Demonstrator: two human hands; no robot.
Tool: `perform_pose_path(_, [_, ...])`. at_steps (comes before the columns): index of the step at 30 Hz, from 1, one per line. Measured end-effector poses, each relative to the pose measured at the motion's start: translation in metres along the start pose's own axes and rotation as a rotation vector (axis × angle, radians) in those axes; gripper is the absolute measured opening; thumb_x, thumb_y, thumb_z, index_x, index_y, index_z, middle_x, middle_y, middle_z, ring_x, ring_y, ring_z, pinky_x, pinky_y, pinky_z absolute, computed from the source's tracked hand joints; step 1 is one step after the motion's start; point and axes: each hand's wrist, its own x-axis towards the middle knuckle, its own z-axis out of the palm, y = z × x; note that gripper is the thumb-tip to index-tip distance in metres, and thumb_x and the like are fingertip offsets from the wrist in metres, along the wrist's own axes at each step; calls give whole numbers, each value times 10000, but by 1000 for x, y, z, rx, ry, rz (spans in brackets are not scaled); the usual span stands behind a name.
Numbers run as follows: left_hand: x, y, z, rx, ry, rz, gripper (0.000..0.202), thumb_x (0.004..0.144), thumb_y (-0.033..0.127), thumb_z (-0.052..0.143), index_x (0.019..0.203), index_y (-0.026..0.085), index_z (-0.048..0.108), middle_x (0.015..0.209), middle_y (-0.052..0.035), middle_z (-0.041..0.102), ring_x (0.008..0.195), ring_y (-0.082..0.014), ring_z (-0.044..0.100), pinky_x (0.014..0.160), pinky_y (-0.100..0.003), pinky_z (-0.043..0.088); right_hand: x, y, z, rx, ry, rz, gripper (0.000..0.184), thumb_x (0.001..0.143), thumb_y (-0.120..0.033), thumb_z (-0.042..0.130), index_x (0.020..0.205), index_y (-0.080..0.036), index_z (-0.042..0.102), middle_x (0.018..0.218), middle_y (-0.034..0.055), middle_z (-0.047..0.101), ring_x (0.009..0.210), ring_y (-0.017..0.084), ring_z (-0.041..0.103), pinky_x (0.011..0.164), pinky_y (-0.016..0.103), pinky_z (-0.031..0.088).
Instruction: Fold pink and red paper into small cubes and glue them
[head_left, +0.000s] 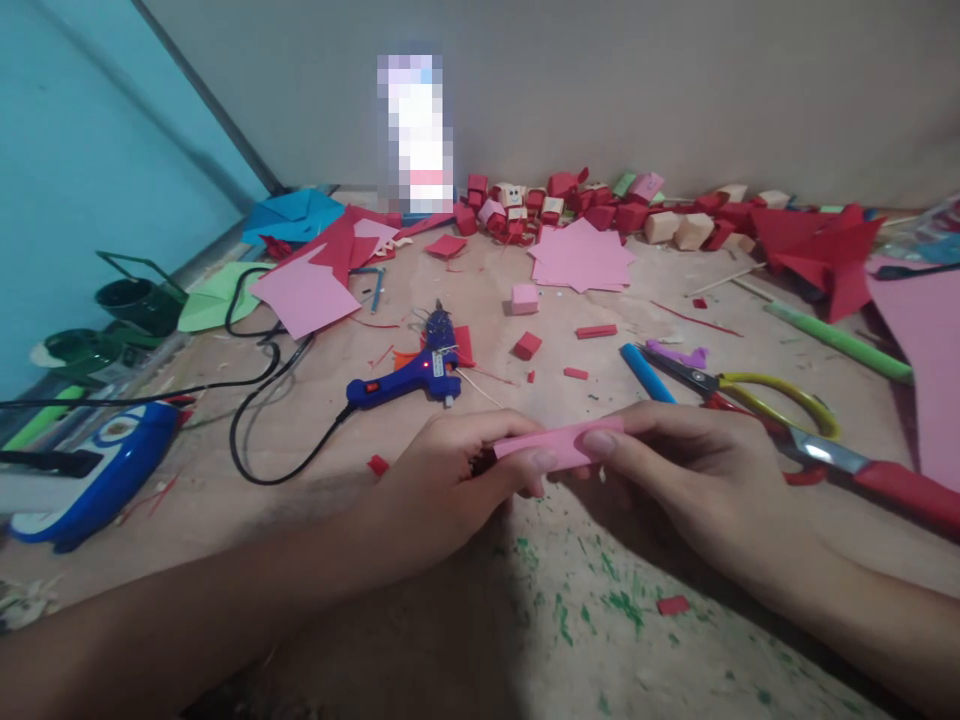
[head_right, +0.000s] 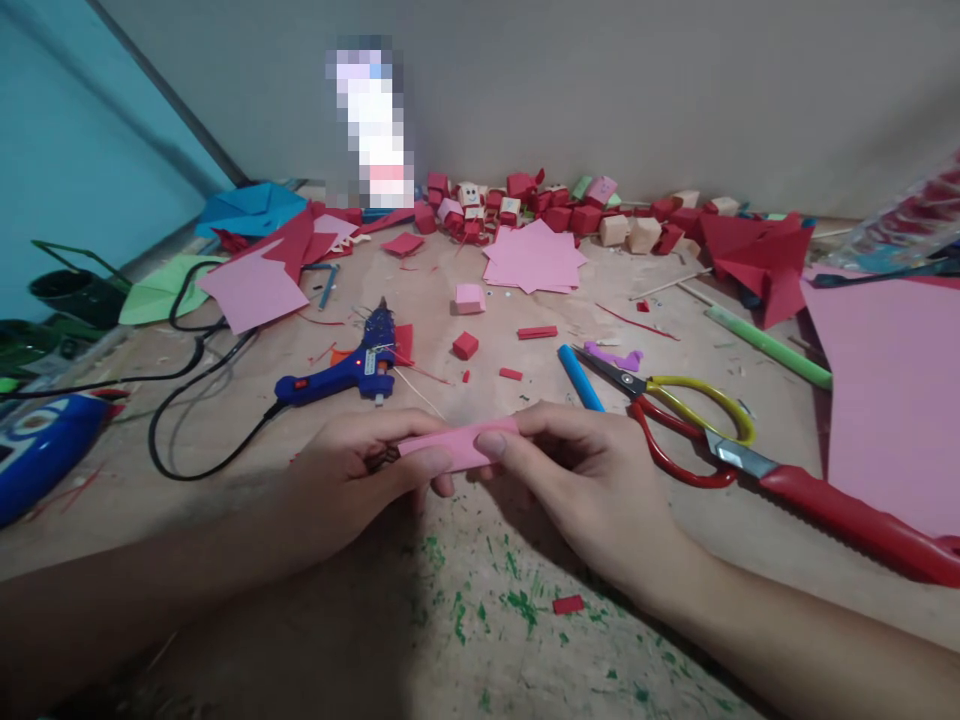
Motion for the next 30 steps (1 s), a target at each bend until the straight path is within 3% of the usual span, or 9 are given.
perform_pose_path(15, [-1, 2, -2, 48, -14, 22, 300, 1024, 348, 515, 857, 217, 727, 752, -3, 703, 640, -144, 639, 631, -244, 486, -1, 0, 3, 92, -25, 73, 279, 847, -426, 791, 661, -220, 762, 472, -7, 579, 366, 108, 482, 323, 225, 337])
perform_pose_path(20, [-4, 1, -2, 82, -41, 3, 298, 1011, 334, 516, 834, 205, 717, 738, -6, 701, 594, -139, 608, 566, -256, 431, -2, 5, 4, 114, -24, 79, 249, 855, -421, 791, 691, -235, 778, 501, -4, 604, 402, 119, 527, 360, 231, 382])
perform_pose_path(25, [-4, 5, -2, 162, -80, 66, 238, 981, 284, 544, 807, 187, 676, 628, 31, 589, 543, -117, 487, 524, -257, 334, -2, 3, 2, -60, -92, -14, 246, 915, -400, 736, 733, -241, 783, 483, -13, 616, 385, 109, 513, 360, 227, 361])
perform_pose_path(30, [-1, 8, -1, 254, -176, 132, 335, 1035, 329, 504, 732, 193, 547, 645, 54, 515, 594, -105, 455, 582, -260, 316, -2, 1, 1, -290, -112, -221, 217, 918, -382, 727, 784, -238, 818, 715, 45, 781, 577, 168, 677, 461, 241, 469])
